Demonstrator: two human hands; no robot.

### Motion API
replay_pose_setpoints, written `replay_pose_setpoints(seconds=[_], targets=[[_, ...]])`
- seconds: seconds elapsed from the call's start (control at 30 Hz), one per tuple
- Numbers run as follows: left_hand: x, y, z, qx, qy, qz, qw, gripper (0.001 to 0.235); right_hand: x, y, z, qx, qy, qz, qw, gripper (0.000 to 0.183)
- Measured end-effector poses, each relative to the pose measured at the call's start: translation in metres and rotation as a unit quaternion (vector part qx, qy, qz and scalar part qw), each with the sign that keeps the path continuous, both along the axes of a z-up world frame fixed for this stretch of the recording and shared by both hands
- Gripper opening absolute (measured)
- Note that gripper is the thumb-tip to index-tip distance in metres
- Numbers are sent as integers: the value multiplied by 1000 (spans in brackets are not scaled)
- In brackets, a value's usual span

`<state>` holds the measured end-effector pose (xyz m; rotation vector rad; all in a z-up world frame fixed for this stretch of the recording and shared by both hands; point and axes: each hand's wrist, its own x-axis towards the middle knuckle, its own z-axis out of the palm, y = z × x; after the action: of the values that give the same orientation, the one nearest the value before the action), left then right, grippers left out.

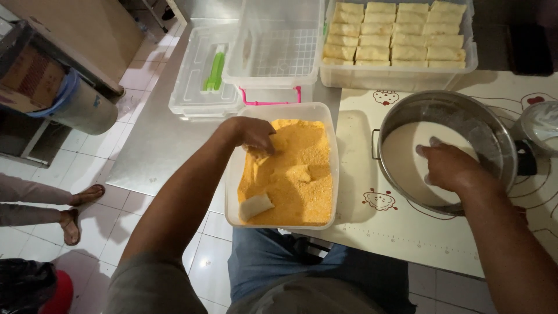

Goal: The person dips rectangular food items into a white liquid in a metal bowl, then rolls them in a container of yellow crumbs. The coated items are placed into a clear plastic container. The process is repeated for several items.

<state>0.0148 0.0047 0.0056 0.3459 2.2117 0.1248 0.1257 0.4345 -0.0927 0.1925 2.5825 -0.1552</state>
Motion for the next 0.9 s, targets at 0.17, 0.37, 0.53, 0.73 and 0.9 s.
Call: replay_pose_setpoints(seconds=[0.17,0.37,0.53,0.73,0.9], targets=[[-7,-6,0,107,-72,22,991,13,8,-14,23,-14,-17,-34,999,82],[1,-11,6,240,-160,218,932,25,-5,6,-11,19,-11,11,1000,87],[-11,-20,-15,257,-176,159,937,12,7,-15,23,-2,-24,-28,999,85],[-20,-22,-25,232,-114,111,960,45,3,-9,12,-1,-17,-23,1000,84],[-4,-5,25,194,-128,149,961,53,8,-19,29,-17,-29,-56,998,80]])
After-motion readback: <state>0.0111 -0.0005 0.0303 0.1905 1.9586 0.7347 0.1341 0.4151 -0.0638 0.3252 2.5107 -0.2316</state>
